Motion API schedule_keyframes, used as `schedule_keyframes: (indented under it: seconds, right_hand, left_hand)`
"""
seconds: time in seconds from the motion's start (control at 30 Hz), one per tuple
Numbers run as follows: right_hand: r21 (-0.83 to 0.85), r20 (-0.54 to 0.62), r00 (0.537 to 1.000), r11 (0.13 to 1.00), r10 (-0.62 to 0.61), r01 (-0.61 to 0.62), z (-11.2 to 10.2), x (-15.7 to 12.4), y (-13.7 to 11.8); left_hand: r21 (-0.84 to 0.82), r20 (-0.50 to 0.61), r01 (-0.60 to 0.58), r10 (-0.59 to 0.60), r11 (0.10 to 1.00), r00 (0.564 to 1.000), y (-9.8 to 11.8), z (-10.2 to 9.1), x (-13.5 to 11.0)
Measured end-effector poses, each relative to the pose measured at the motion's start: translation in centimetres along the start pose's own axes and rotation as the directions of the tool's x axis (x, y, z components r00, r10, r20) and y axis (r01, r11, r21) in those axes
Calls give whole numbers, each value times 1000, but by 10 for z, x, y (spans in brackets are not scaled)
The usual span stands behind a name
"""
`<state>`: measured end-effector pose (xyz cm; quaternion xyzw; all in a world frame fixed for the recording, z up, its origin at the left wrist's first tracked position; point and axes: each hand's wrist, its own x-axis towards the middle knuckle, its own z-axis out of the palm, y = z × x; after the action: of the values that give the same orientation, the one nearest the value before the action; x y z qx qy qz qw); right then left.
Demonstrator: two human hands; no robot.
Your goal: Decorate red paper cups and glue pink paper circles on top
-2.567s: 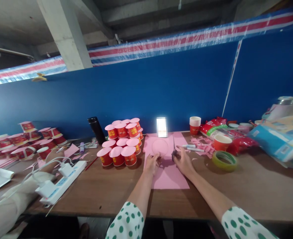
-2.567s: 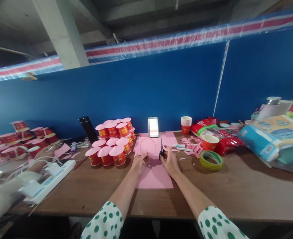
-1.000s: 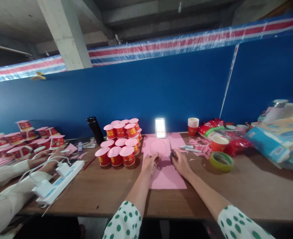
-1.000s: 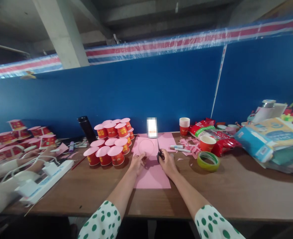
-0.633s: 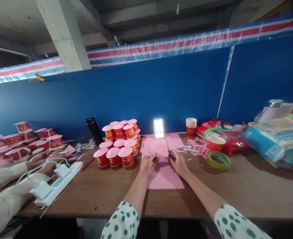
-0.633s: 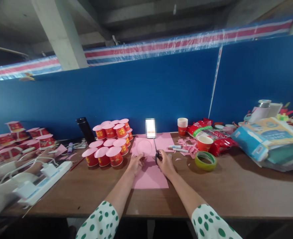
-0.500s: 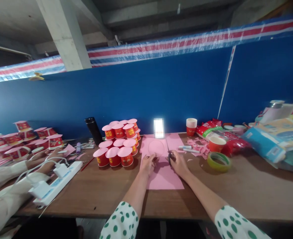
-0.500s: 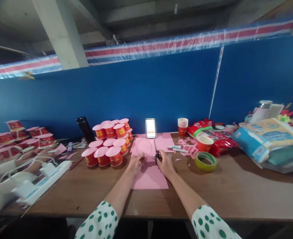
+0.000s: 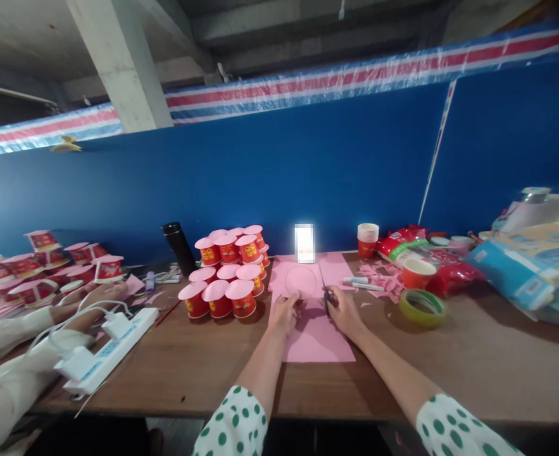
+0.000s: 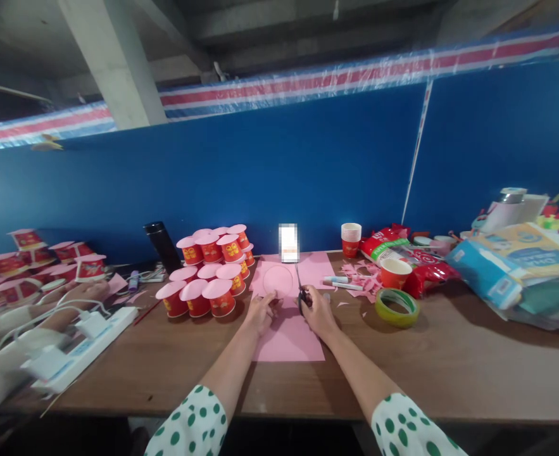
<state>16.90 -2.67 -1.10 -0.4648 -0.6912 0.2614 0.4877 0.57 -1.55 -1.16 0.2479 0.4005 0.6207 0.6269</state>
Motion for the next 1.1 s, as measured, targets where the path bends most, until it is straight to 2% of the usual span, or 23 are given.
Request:
schedule_keyframes:
  seconds: [1.1]
  right_hand:
    - [-41, 4, 1000, 999, 0, 0, -1, -1, -1]
  left_hand:
    - [2, 6, 5, -5, 1000, 1000, 1, 1, -4]
